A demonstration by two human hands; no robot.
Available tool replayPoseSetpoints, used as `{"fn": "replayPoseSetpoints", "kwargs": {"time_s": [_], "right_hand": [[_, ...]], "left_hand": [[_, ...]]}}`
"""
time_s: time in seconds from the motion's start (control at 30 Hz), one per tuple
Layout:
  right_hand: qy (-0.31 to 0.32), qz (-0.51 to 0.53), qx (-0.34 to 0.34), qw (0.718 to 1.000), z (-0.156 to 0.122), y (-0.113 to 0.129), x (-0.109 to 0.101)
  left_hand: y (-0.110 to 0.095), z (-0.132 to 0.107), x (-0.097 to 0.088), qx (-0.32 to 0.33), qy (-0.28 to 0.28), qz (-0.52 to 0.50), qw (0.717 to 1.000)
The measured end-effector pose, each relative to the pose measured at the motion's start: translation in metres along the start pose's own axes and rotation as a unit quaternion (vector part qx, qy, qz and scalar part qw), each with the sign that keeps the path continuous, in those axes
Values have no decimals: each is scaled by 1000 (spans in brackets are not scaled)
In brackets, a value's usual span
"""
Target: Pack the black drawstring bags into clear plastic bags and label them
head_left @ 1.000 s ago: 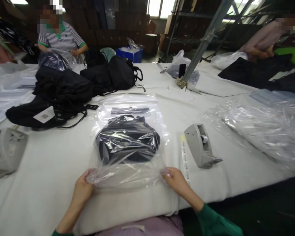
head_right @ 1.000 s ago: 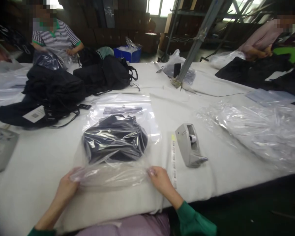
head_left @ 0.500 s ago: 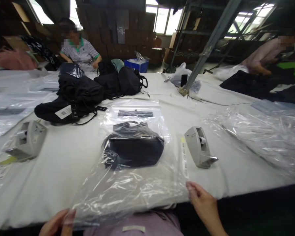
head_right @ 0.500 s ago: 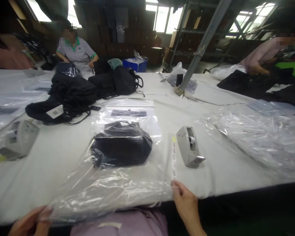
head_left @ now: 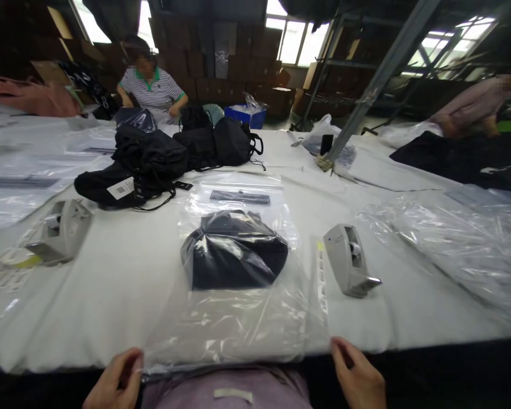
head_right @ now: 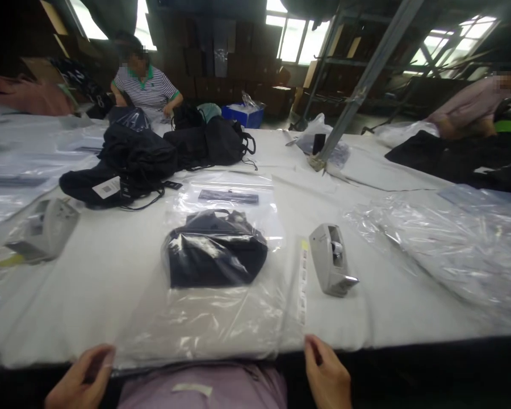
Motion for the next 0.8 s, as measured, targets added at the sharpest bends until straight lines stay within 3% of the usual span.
{"fn": "replayPoseSetpoints", "kwargs": {"time_s": [0.1,0.2,0.33,0.47,0.53,0.6,0.7,0.77,0.8], "right_hand": [[39,5,-35,999,-17,-18,25],[34,-1,-45,998,-26,-27,26],[60,38,-91,993,-28,-16,24],[48,47,-65,996,-32,-18,28],[62,60,-66,994,-38,-22,33],[73,69,-66,993,-40,-27,30],[53,79,-29,995,-22,-29,2],[56,130,-11,990,7,-12,-21],[75,181,-16,980,25,6,-29]], "left_hand": [[7,-5,13,5,54,-17,998],[16,-13,16,19,78,-11,997],[30,-18,19,51,111,-17,992],[46,-23,30,-3,133,-24,991],[45,-28,31,-18,146,-44,988],[36,-28,20,-18,146,-55,988],[12,-8,-22,-51,89,-65,993],[-25,17,-49,-71,53,-142,986],[-55,33,-50,-57,85,-225,969]]}}
Point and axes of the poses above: each hand's wrist, its own z-axis towards the middle knuckle, its own x-axis out of the palm, y = z × x, the point moved 8 cm from there along z, towards the middle knuckle, and after that the axes turned 5 degrees about -z, right-handed, at the moved point
